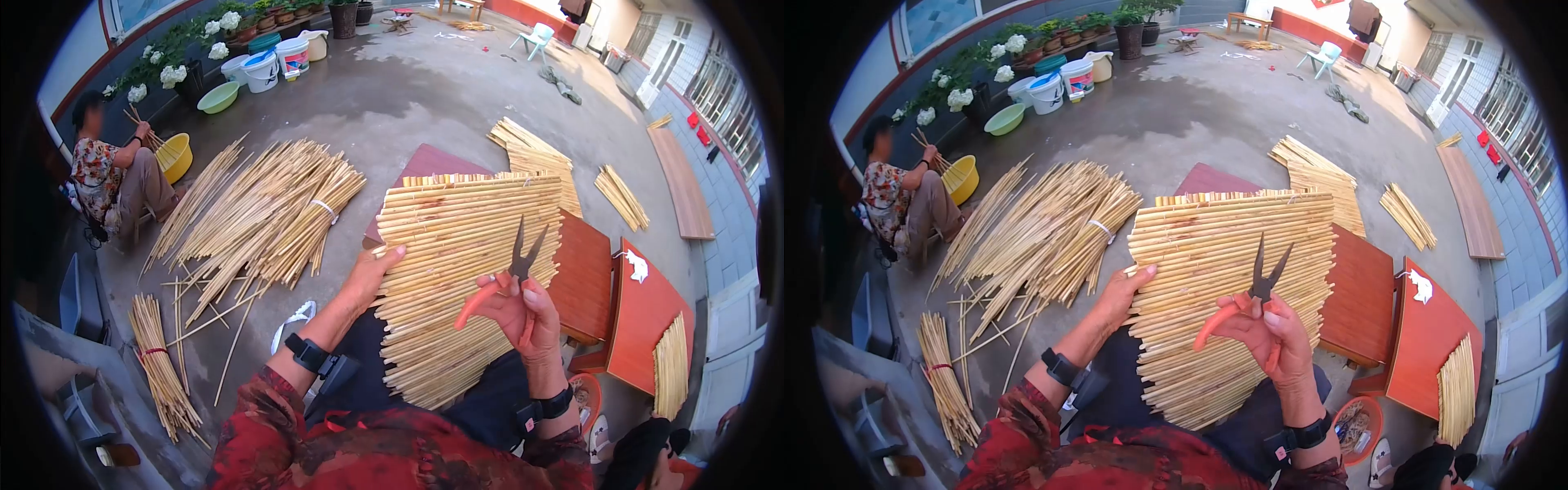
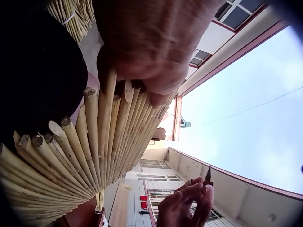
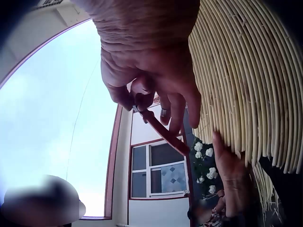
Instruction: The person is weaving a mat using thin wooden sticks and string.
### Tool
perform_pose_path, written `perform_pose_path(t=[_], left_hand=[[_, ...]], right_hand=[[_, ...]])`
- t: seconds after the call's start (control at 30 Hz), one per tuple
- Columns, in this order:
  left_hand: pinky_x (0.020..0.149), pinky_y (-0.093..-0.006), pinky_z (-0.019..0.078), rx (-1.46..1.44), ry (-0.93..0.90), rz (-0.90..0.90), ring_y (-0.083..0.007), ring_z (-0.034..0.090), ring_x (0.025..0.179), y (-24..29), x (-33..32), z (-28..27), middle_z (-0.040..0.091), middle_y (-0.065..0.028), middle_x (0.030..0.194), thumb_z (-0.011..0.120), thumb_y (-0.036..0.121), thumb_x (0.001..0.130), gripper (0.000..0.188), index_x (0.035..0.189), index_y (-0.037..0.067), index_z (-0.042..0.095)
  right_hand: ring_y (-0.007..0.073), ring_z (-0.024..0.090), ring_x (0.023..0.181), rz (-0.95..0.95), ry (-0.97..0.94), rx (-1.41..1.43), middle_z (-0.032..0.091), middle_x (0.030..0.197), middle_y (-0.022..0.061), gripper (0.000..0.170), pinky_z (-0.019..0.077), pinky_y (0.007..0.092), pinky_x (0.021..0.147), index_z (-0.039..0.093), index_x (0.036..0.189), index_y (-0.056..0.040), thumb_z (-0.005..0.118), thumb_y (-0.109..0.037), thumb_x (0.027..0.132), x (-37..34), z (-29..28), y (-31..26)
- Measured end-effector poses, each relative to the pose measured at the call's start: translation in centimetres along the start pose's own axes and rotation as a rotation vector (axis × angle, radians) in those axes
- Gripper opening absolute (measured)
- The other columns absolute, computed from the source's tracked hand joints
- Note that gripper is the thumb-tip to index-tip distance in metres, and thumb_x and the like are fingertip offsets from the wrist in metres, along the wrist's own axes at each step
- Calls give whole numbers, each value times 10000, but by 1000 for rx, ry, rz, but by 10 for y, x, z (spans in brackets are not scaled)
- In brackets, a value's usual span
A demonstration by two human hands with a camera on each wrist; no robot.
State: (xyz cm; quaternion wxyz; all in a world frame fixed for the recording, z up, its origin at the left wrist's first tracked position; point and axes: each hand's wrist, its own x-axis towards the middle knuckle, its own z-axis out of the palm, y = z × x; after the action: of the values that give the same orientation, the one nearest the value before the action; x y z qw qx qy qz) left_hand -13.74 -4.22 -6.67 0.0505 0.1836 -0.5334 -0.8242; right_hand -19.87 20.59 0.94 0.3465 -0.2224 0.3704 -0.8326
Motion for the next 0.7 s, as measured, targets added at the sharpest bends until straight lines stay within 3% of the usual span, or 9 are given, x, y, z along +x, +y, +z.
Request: perform_pose_path(t=[0.1,0.2,0.27,0.37,0.4,0.47,0.5,0.57,0.7], left_hand=[[829,-307,477,16,8,-79,-182,602,943,6,-10,-1,629,-139,1058,621,290,876,464,1159,-70,552],[773,-308,474,323,0,-22,-157,592,892,15,-14,-18,633,-132,1026,643,289,859,461,1134,-71,560],[720,-314,462,387,60,39,-164,583,819,23,-31,-17,637,-93,901,682,249,816,410,1090,-37,578],[683,-333,464,1049,454,734,-243,582,724,38,-68,-7,565,-108,865,697,117,760,319,1026,-9,576],[683,-333,464,1056,456,721,-243,582,724,42,-82,-3,565,-108,865,697,117,760,319,1026,-9,576],[679,-337,479,1007,57,496,-217,608,760,45,-100,5,583,-120,944,656,100,812,309,1081,-17,558],[679,-337,479,1010,67,493,-217,608,760,43,-102,10,583,-120,944,656,100,812,309,1081,-17,558],[671,-268,476,659,-166,142,-151,616,766,37,-99,25,617,-102,962,621,133,866,323,1162,21,555],[780,-311,500,635,-200,172,-206,633,911,25,-88,41,623,-155,1018,603,206,890,387,1192,-21,519]], right_hand=[[377,587,1043,123,9,-17,583,1091,168,233,451,569,893,549,954,-10,562,-220,854,4,0,25],[339,614,1009,203,0,-77,584,1113,208,160,489,458,895,544,975,5,531,-135,900,5,-3,38],[269,648,914,337,-18,-172,612,1050,165,203,528,366,812,551,1053,26,511,-120,918,7,-6,40],[204,652,795,407,-38,-322,624,985,123,273,527,301,734,548,1107,35,540,-156,913,6,-14,45],[204,652,795,416,-38,-313,624,985,123,273,527,301,734,548,1107,35,540,-156,913,7,-16,48],[165,630,719,395,-64,-394,610,992,80,266,507,263,690,569,1100,15,560,-167,906,10,-18,54],[165,630,719,399,-73,-391,610,992,80,266,507,263,690,569,1100,15,560,-167,906,12,-14,52],[165,619,778,448,3,-566,581,1047,72,254,499,259,692,583,1095,1,591,-141,884,14,-3,44],[174,593,926,122,-55,-450,557,1083,95,241,489,278,768,585,1062,3,625,-106,851,3,2,63]])
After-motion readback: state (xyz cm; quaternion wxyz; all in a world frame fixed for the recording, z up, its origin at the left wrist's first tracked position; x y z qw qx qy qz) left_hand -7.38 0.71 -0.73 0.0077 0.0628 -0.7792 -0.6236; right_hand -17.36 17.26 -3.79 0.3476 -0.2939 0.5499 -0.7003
